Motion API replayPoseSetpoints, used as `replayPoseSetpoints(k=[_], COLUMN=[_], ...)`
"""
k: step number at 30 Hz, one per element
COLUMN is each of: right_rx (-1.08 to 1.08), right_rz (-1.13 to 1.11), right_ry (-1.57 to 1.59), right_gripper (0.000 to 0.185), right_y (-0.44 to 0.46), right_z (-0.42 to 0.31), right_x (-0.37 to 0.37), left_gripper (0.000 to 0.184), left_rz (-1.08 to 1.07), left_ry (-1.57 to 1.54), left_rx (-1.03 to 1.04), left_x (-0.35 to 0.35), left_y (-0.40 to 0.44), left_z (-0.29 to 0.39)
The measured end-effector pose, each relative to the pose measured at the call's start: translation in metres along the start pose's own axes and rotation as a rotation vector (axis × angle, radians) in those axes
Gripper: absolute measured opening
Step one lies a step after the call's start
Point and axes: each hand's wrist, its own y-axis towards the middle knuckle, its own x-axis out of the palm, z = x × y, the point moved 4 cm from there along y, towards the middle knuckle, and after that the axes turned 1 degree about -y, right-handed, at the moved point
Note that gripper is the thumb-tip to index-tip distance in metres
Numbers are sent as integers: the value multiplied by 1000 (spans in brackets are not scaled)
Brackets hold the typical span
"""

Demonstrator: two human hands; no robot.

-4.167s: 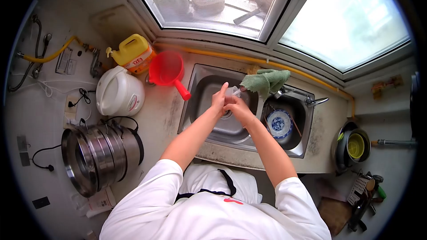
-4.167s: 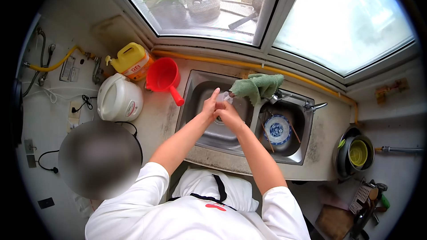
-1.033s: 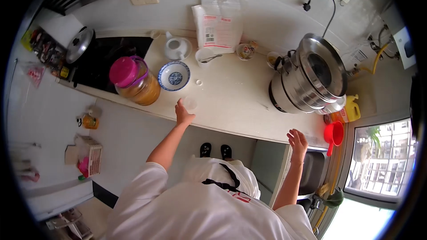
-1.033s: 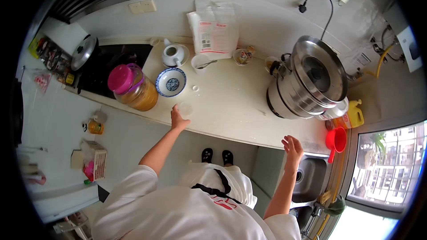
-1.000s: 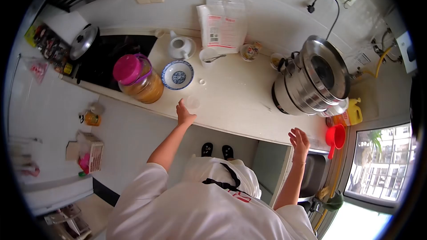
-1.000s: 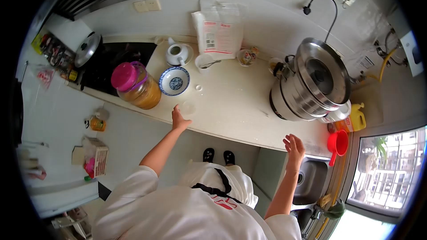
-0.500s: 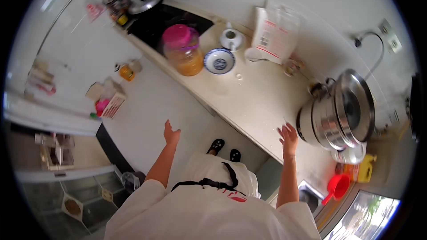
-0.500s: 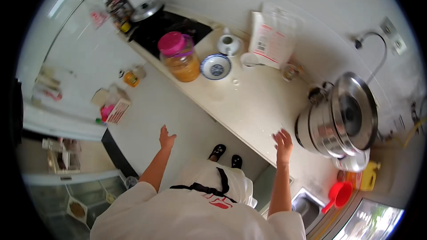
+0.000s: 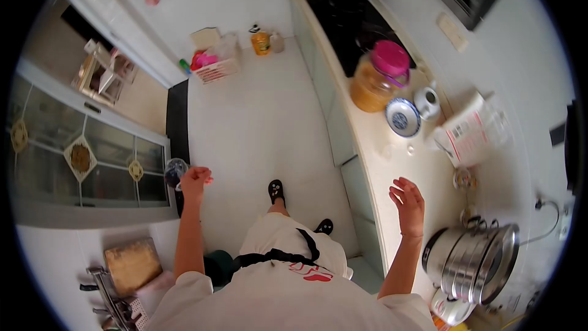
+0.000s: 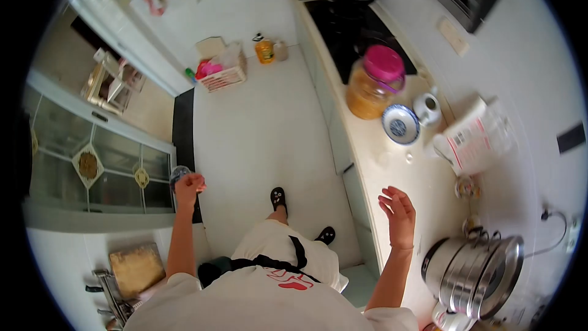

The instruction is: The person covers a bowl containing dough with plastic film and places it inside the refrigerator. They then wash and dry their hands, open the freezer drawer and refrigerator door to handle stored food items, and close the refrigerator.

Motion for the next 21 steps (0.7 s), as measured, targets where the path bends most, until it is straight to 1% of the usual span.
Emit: replayPoseSetpoints(k=[1,2,3,4,5,6,7,8,9,10,11,12,13,14,15,16,19,21], right_rx=[6,71,-160,-399,-671,-954,-807,-553,-287,-387,-497,-610,-556,-506,-459,-434,-459,-438], right_rz=[-106,-284,-170,-44,3,146,38,11,3,19,36,20,-13,-36,-52,-54,6,52], right_ry=[134,288,-313,-910,-1184,-1451,-1084,-832,-584,-738,-889,-1024,-923,-822,-719,-701,-821,-794], right_gripper=[30,25,22,19,17,17,18,17,17,17,17,18,19,19,19,20,21,19], right_y=[12,28,51,70,81,85,114,138,155,154,152,156,166,177,186,188,193,198], right_z=[-5,-1,11,20,27,26,42,54,67,61,54,55,63,74,80,83,82,79], right_x=[28,49,63,90,115,151,158,172,188,218,249,267,277,283,287,294,303,304], left_gripper=[21,24,27,29,31,32,33,32,30,25,28,28,40,40,40,40,39,39], left_rz=[-32,-68,-34,3,42,36,37,78,90,168,211,141,105,25,-55,-131,-235,-268], left_ry=[-111,-220,-33,155,354,236,110,-63,1,10,43,223,257,267,275,281,263,252], left_rx=[-10,-15,46,98,142,145,138,266,383,597,840,1101,1321,1461,1539,1599,1659,1679], left_x=[-4,-12,-31,-52,-73,-86,-98,-94,-103,-111,-120,-132,-150,-158,-160,-159,-149,-145], left_y=[-3,5,20,32,44,53,54,33,22,10,-2,-13,-19,-24,-27,-28,-13,-4], left_z=[22,33,35,36,35,58,98,162,216,258,296,331,358,377,388,397,408,414])
